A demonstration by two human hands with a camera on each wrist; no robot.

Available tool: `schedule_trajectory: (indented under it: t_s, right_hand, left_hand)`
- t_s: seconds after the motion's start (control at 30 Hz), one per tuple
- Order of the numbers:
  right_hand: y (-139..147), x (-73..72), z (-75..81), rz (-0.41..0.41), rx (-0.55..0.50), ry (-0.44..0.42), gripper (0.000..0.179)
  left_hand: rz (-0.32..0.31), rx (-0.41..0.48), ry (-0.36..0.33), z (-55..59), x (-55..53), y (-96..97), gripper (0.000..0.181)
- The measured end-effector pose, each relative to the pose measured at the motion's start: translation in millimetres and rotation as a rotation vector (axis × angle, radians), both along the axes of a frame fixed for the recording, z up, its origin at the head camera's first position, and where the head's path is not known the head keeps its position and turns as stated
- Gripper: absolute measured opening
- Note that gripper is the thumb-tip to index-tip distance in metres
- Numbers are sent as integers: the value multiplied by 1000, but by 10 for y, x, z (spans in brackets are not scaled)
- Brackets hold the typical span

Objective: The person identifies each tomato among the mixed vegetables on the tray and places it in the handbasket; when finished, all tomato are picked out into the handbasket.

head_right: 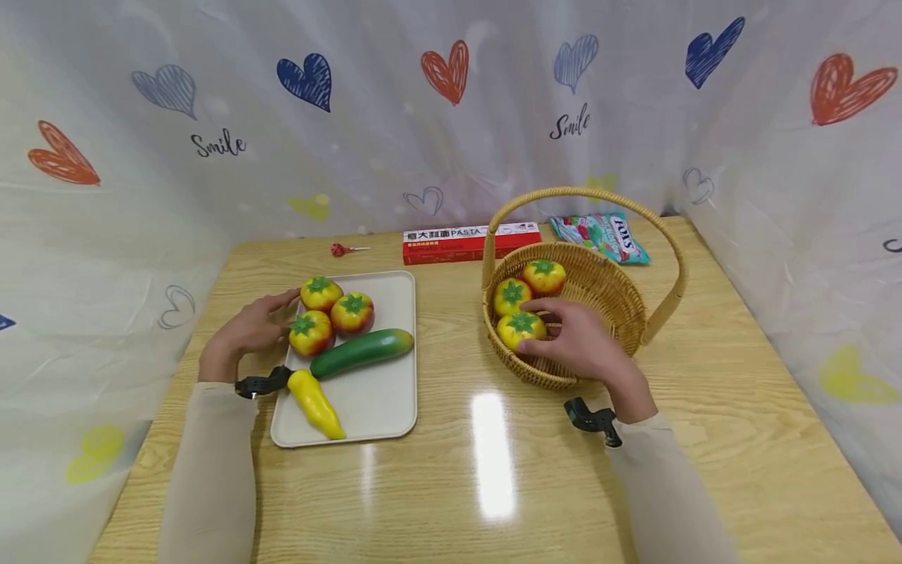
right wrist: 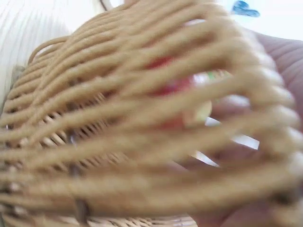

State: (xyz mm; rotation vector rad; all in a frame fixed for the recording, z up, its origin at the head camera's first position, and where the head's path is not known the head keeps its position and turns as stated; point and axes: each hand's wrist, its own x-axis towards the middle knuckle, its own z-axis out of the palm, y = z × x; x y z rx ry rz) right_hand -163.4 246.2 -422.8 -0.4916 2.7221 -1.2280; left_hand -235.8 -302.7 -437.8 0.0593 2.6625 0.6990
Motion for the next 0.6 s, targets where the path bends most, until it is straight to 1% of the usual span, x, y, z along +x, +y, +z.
schedule_trajectory:
  t_s: [0.17,0.23,0.4,0.53,0.6]
  right_hand:
    - [-22,-41,-51,-25,81,65,64]
    - [-12,-28,-52,-29,88,72,66]
    - [3,43,26,-51,54,61,68]
    - [-67,57,109,-65,35,113,66]
    - [-135,40,142,-41,-5,134,65]
  left_hand:
    - [6,6,-4,-7,-5,-5,72]
    - [7,9,-6,-9,-6,-9,73]
    - [-1,6,-1,-20,-6,-9,72]
    - [-3,2,1,-20,-12,-10,72]
    - [-1,0,-2,-11,-12,-9,72]
